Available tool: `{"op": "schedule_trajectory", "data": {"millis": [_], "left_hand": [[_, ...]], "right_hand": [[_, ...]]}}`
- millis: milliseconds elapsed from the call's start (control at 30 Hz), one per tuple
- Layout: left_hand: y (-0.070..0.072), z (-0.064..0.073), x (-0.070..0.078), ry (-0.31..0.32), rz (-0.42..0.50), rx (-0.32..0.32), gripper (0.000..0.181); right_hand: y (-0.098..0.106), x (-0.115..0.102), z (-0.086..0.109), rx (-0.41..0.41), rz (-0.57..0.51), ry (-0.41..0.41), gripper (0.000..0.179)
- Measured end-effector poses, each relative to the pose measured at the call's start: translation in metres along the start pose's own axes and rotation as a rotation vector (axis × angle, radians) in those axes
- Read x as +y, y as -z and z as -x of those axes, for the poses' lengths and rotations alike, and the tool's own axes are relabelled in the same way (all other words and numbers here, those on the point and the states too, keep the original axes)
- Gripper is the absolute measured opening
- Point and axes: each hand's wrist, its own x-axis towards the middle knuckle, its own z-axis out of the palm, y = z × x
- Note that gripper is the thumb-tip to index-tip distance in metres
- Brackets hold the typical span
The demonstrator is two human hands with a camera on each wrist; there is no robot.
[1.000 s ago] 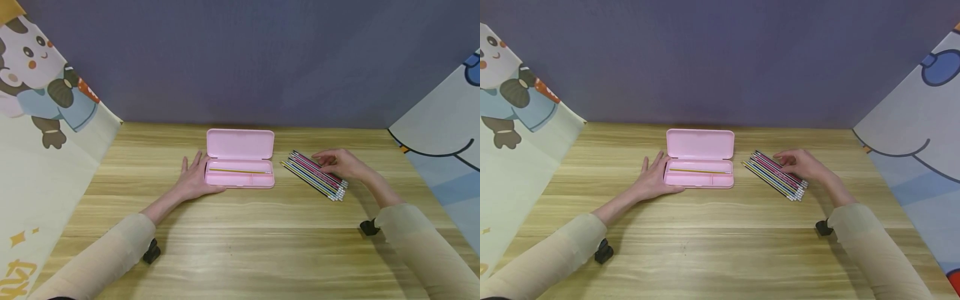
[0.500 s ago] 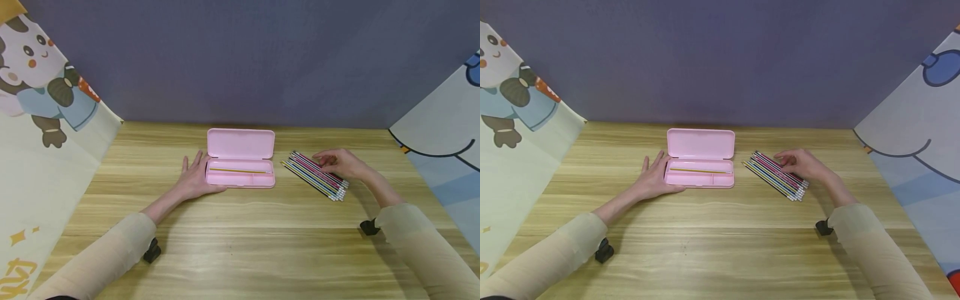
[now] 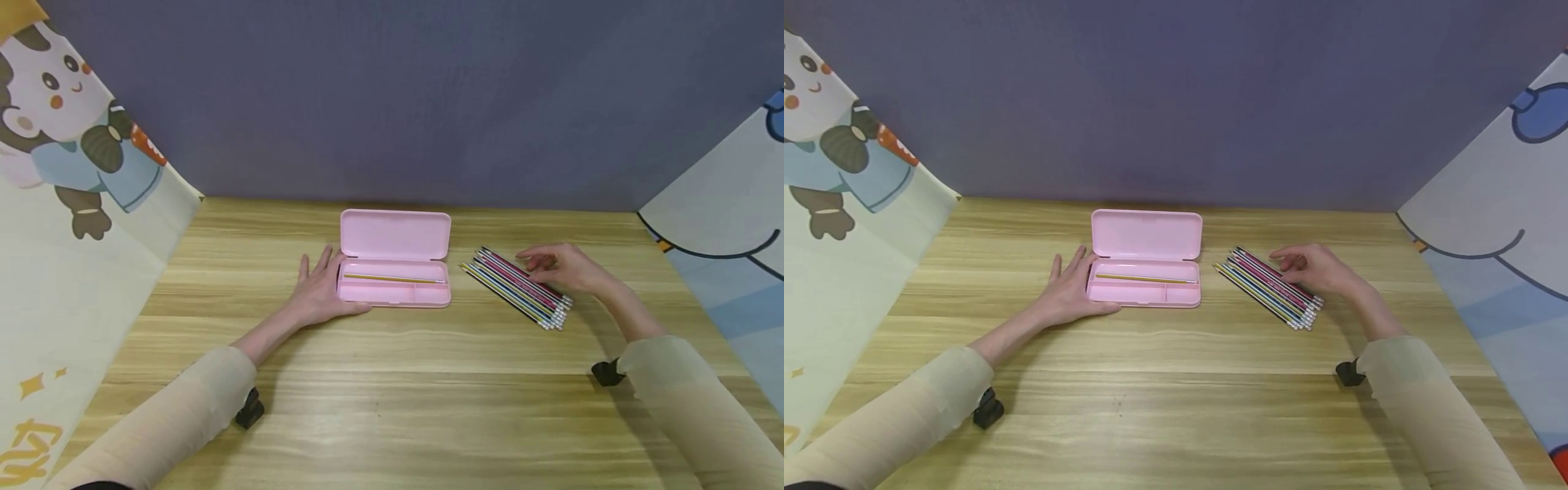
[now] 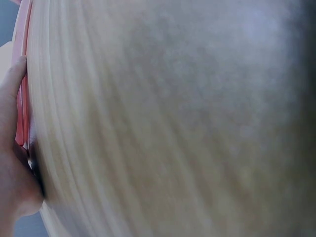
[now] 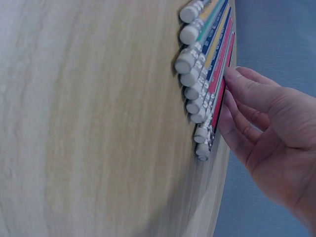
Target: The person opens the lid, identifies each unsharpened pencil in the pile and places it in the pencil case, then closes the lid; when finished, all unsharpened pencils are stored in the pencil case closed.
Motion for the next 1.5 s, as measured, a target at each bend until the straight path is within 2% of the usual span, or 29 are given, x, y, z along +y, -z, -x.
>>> {"op": "schedule_trajectory", "data": {"millis": [667, 900, 1100, 1267, 1367, 1500], "left_hand": [[0.003, 0.002, 0.004, 0.003, 0.004, -0.005, 0.110], [0.002, 0.001, 0.004, -0.002, -0.003, -0.002, 0.109], [0.003, 0.002, 0.005, 0.003, -0.003, -0.002, 0.110], [0.002, 0.001, 0.003, 0.005, 0.001, -0.001, 0.110], [0.001, 0.001, 0.002, 0.003, 0.002, 0.003, 0.110], [0.001, 0.001, 0.002, 0.001, 0.001, 0.001, 0.111]], "right_hand": [[-0.004, -0.001, -0.002, 0.004, 0.018, -0.041, 0.035], [-0.001, -0.001, 0.002, 0.008, 0.000, 0.014, 0.037], [0.005, -0.003, 0.004, 0.022, 0.053, 0.042, 0.041], [0.009, -0.005, 0.004, 0.035, 0.036, 0.068, 0.043], [0.010, -0.007, 0.002, 0.064, 0.017, 0.101, 0.046], [0.008, -0.011, -0.001, 0.148, -0.016, 0.163, 0.051]]}}
